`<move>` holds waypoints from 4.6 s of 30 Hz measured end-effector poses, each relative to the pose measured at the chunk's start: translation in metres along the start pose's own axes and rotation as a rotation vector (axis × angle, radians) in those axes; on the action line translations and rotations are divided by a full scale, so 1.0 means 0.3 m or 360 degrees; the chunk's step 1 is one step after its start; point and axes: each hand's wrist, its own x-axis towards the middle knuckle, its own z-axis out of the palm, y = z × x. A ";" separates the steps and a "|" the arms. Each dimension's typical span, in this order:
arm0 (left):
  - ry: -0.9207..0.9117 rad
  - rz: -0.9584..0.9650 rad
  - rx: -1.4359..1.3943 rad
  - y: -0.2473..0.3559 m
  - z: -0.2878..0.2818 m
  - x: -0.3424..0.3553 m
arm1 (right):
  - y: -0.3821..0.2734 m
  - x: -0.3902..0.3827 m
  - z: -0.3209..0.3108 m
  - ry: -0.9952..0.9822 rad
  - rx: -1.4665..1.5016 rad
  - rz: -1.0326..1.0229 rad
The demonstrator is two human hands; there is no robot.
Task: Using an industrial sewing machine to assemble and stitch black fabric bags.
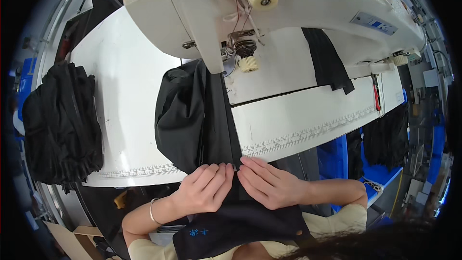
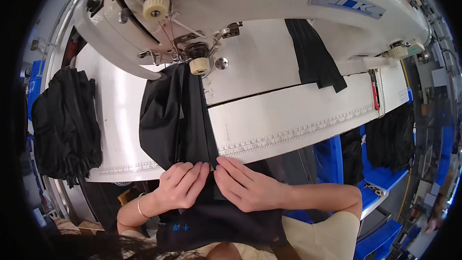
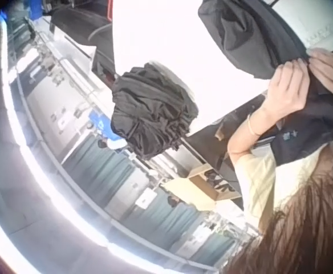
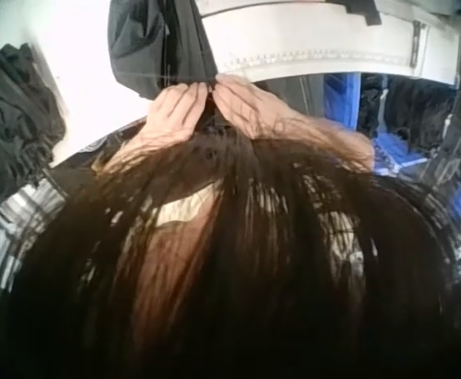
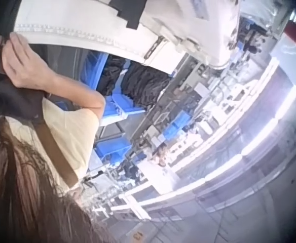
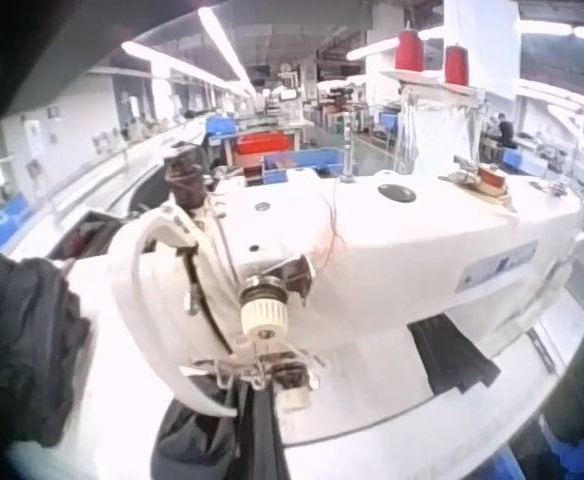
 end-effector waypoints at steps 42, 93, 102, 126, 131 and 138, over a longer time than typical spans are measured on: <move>-0.0069 -0.0053 -0.0083 0.002 0.027 0.039 | 0.018 0.015 -0.016 -0.0112 -0.0146 -0.0162; -0.0091 -0.0547 -0.1018 -0.363 0.154 0.088 | 0.377 0.187 0.114 0.0239 -0.0005 0.0052; 0.0212 -0.0513 -0.0512 -0.356 0.136 0.169 | 0.377 0.197 0.096 0.0230 0.0013 0.0065; -0.0162 -0.0806 -0.0813 -0.349 0.190 0.085 | 0.492 0.240 0.051 0.0469 0.1197 0.1093; 0.0069 -0.0436 -0.0598 -0.366 0.197 0.104 | 0.377 0.200 0.067 0.0105 0.0277 0.0158; -0.0047 -0.0405 -0.0409 -0.454 0.166 0.146 | 0.459 0.207 0.098 -0.0214 0.0122 0.0115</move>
